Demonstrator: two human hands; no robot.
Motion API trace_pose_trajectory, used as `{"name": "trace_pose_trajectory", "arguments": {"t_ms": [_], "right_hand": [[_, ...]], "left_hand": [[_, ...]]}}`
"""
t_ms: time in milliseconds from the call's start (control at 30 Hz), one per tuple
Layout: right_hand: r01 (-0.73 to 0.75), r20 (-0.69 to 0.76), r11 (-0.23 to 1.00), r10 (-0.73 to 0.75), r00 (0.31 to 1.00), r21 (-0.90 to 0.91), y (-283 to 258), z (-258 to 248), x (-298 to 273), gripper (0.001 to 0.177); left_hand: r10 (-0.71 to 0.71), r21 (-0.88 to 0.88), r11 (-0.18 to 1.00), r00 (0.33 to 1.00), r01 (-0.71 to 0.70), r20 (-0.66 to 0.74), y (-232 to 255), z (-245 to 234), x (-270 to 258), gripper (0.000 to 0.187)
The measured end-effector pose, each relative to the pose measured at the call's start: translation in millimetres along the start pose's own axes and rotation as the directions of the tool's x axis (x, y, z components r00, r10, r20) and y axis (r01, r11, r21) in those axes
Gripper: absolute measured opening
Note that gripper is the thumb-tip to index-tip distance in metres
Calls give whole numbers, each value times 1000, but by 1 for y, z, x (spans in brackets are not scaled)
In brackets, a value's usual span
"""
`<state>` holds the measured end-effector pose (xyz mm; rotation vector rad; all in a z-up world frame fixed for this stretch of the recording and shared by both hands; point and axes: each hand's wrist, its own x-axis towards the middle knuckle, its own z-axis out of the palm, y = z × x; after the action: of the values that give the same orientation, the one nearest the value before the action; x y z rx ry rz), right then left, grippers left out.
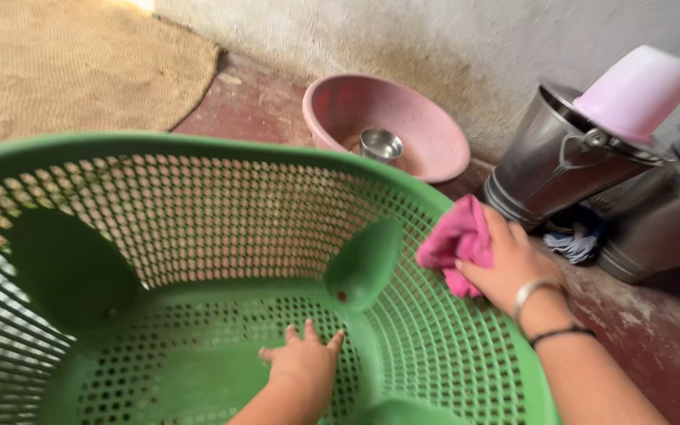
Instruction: The person removes stainless steel plates, bowls, cups, and utensils from a green plastic basket and places them on the floor. Then the person wipes the inside of the basket with a pink cloth.
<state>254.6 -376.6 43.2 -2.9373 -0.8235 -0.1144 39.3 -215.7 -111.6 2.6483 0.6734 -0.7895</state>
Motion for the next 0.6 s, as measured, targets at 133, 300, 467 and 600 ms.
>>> {"name": "trace_pose_trajectory", "arguments": {"t_ms": [133, 300, 467, 600], "right_hand": [[112, -12, 980, -115, 993, -163, -27, 7, 13, 93], [214, 47, 821, -224, 973, -529, -19, 9, -23, 85], [454, -239, 582, -754, 612, -674, 53, 28, -70, 85], [491, -303, 658, -725, 619, -571, 60, 72, -51, 67]], "left_hand": [[-145, -140, 976, 976, 169, 165, -6, 16, 27, 84], [-150, -235, 956, 980, 178, 131, -23, 36, 41, 66], [-176, -129, 975, 983, 182, 55, -26, 62, 57, 64], [-169, -179, 965, 975, 193, 142, -22, 59, 67, 64]]}}
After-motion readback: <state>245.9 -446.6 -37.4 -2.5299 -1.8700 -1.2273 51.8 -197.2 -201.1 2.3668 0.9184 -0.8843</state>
